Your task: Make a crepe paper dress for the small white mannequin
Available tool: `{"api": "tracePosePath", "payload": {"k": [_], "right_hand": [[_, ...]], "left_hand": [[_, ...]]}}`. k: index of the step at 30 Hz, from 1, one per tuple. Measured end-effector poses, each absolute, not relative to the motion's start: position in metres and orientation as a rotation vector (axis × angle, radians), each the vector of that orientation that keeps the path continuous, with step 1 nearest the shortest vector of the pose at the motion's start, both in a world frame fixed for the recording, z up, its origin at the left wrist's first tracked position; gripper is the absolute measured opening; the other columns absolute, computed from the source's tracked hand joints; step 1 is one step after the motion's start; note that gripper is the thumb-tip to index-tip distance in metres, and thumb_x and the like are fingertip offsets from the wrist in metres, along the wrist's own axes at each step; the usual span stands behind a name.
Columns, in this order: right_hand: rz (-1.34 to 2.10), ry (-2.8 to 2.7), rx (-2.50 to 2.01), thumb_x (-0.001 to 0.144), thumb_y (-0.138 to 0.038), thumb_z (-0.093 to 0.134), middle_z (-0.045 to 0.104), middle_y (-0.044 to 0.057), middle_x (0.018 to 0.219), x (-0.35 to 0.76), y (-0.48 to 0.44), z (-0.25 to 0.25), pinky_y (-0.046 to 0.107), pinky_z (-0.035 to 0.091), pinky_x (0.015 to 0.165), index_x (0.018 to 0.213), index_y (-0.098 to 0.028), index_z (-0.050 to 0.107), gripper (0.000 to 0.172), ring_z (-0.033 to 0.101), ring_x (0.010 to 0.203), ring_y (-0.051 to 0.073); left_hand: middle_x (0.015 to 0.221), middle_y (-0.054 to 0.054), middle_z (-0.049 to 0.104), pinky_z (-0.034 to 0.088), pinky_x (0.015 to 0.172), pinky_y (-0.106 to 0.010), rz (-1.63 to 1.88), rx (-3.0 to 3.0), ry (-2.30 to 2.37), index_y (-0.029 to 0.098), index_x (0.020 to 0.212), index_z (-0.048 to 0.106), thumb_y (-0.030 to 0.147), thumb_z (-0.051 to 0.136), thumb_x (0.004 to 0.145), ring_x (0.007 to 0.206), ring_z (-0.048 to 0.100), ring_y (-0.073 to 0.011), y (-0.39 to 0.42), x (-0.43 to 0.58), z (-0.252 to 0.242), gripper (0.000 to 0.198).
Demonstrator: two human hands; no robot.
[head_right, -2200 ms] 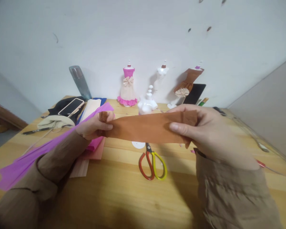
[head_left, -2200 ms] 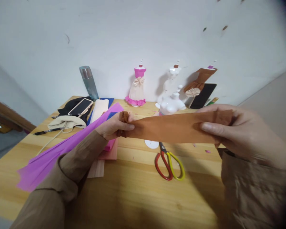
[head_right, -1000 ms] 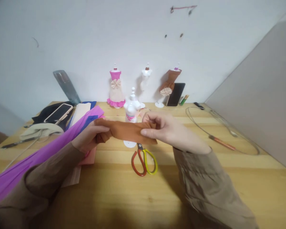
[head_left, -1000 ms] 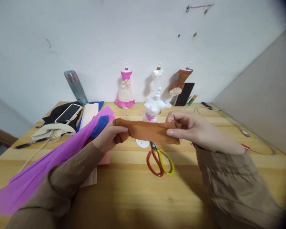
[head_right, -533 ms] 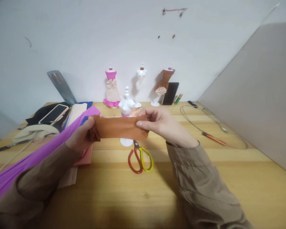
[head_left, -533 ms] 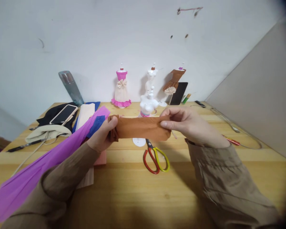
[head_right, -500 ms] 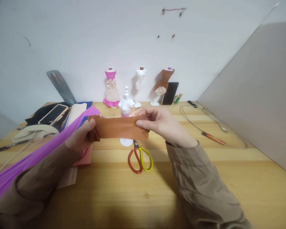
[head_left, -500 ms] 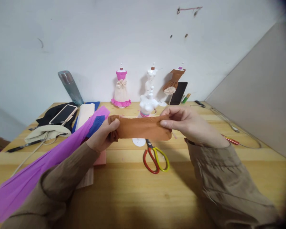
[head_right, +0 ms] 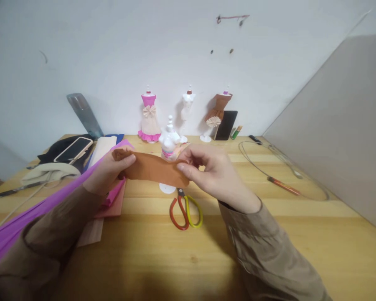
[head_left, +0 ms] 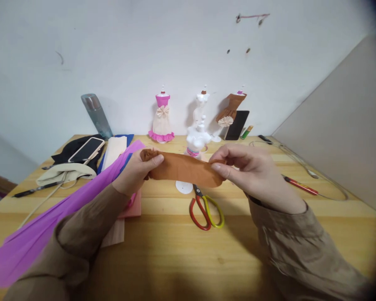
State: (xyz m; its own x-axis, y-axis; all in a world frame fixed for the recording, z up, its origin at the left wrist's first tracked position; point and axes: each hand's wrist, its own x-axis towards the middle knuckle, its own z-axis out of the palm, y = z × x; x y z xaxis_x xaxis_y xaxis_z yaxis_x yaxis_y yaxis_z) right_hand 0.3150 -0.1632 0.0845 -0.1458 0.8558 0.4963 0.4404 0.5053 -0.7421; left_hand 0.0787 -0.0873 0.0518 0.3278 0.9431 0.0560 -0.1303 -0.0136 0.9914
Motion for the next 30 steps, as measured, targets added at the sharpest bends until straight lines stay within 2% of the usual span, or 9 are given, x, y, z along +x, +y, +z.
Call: {"api": "tracePosePath", "payload": {"k": [7, 12, 17, 22, 26, 30], "right_hand": [[0.319, -1.630, -1.151, 0.087, -0.025, 0.063, 0.051, -0.001, 0.069, 0.317, -0.161, 0.084, 0.026, 0.039, 0.053, 0.076, -0.023, 0.053, 0.015, 0.049, 0.062, 0.014], [0.493, -1.601, -1.145, 0.086, -0.031, 0.065, 0.054, -0.001, 0.066, 0.320, -0.157, 0.082, 0.029, 0.045, 0.052, 0.077, -0.024, 0.054, 0.016, 0.053, 0.057, 0.015], [0.609, -1.618, -1.140, 0.085, -0.033, 0.068, 0.062, 0.001, 0.071, 0.319, -0.157, 0.083, 0.031, 0.049, 0.058, 0.087, -0.024, 0.065, 0.010, 0.057, 0.062, 0.016], [0.715, -1.537, -1.124, 0.076, -0.042, 0.076, 0.060, 0.000, 0.063, 0.322, -0.156, 0.086, 0.029, 0.048, 0.055, 0.072, -0.021, 0.066, 0.023, 0.055, 0.058, 0.015], [0.909, -1.457, -1.105, 0.072, -0.053, 0.077, 0.059, 0.001, 0.058, 0.330, -0.150, 0.085, 0.028, 0.044, 0.052, 0.063, -0.019, 0.064, 0.037, 0.051, 0.054, 0.013], [1.116, -1.343, -1.082, 0.067, -0.053, 0.080, 0.057, 0.001, 0.053, 0.334, -0.147, 0.087, 0.029, 0.044, 0.050, 0.057, -0.018, 0.062, 0.041, 0.052, 0.050, 0.013]], "left_hand": [[0.061, 0.004, 0.052, 0.028, 0.041, -0.019, 1.047, 1.330, 0.759, 0.016, 0.071, 0.058, 0.039, 0.082, 0.063, 0.049, 0.045, -0.0066, -0.079, 0.084, 0.065, 0.034], [0.058, 0.005, 0.050, 0.026, 0.042, -0.019, 1.030, 1.457, 0.767, 0.015, 0.071, 0.059, 0.035, 0.082, 0.061, 0.049, 0.041, -0.0063, -0.063, 0.090, 0.071, 0.032], [0.064, 0.003, 0.057, 0.034, 0.051, -0.020, 1.020, 1.513, 0.577, 0.015, 0.070, 0.060, 0.037, 0.083, 0.062, 0.057, 0.048, -0.0078, -0.044, 0.095, 0.072, 0.032], [0.063, 0.003, 0.056, 0.029, 0.045, -0.020, 0.909, 1.567, 0.497, 0.016, 0.074, 0.062, 0.042, 0.085, 0.060, 0.051, 0.046, -0.0074, -0.029, 0.092, 0.069, 0.037], [0.063, 0.003, 0.054, 0.031, 0.046, -0.020, 0.907, 1.532, 0.464, 0.017, 0.075, 0.063, 0.044, 0.087, 0.059, 0.048, 0.044, -0.0060, -0.023, 0.091, 0.065, 0.040], [0.060, 0.004, 0.053, 0.032, 0.045, -0.020, 0.853, 1.514, 0.478, 0.017, 0.076, 0.064, 0.045, 0.087, 0.059, 0.046, 0.043, -0.0060, -0.024, 0.090, 0.062, 0.040]]}}
